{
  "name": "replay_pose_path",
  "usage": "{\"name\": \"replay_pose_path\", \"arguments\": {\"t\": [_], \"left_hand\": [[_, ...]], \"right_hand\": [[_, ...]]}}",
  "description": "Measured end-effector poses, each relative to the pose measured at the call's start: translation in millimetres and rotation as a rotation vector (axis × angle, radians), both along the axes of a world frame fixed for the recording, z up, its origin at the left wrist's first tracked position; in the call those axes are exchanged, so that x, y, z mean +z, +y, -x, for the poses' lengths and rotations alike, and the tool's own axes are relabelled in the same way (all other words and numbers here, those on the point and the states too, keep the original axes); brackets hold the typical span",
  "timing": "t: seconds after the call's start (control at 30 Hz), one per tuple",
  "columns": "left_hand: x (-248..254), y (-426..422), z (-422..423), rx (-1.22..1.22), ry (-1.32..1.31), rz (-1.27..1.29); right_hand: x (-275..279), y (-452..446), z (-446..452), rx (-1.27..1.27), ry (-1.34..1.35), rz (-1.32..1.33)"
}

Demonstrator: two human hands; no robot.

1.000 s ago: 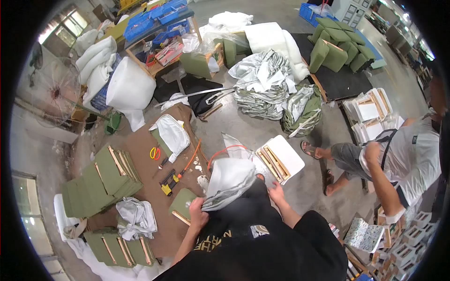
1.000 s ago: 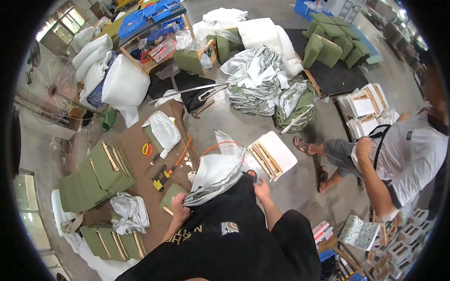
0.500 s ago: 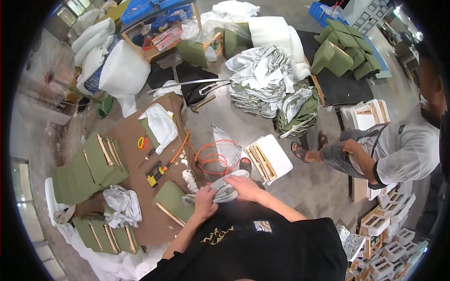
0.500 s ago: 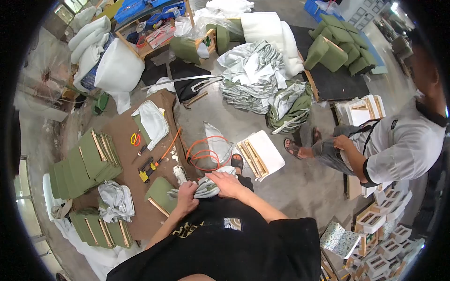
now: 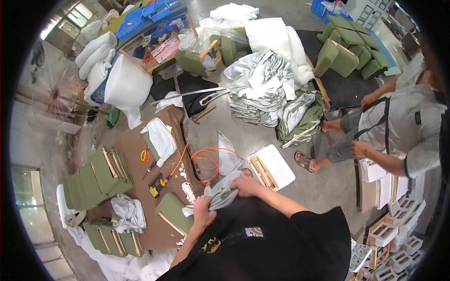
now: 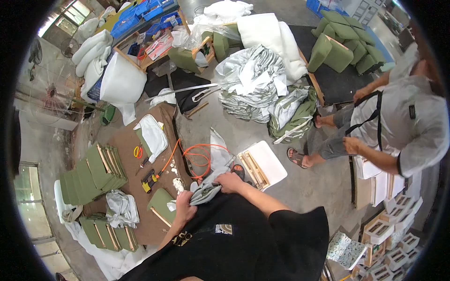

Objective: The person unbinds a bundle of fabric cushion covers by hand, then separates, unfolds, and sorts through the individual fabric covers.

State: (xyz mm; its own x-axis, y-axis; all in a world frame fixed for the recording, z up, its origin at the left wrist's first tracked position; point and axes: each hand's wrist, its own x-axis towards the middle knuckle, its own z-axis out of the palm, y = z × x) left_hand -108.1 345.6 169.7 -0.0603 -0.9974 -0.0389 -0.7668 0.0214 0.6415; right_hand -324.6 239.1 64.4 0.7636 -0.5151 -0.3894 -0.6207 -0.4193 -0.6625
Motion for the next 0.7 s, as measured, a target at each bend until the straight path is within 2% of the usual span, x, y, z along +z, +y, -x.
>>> {"name": "replay_pose_path", "arguments": {"t": [0.07,0.17,0.23,0.37,0.43,0.57,0.63,0.7], "left_hand": [[3.3,-4.6,3.8,-0.003,0.015,-0.006],[2.7,-16.6,6.0,-0.039,-0.005,-0.005],[6.6,-26.1,8.9,-0.059,-0.043,-0.001],[9.6,-46.1,13.9,-0.037,-0.034,-0.041],[-2.9,-54.3,18.3,-0.058,0.040,-0.009],[-3.5,-64.6,36.3,-0.076,0.139,0.089],[7.1,-68.7,40.1,-0.130,0.179,0.180],[9.5,-67.4,34.5,-0.148,0.126,0.164]], "right_hand": [[-9.0,-1.9,1.3,-0.009,0.048,-0.012],[-22.4,3.6,13.0,-0.169,-0.039,-0.020],[-21.7,3.4,22.9,-0.223,-0.066,0.087],[-14.0,-9.5,44.8,-0.581,-0.279,0.108],[20.0,-21.9,56.5,-0.614,-0.209,0.180],[34.7,-44.2,85.6,-0.556,-0.103,0.308],[23.4,-49.2,99.7,-0.463,0.017,0.261],[14.4,-50.7,108.1,-0.394,0.154,0.176]]}}
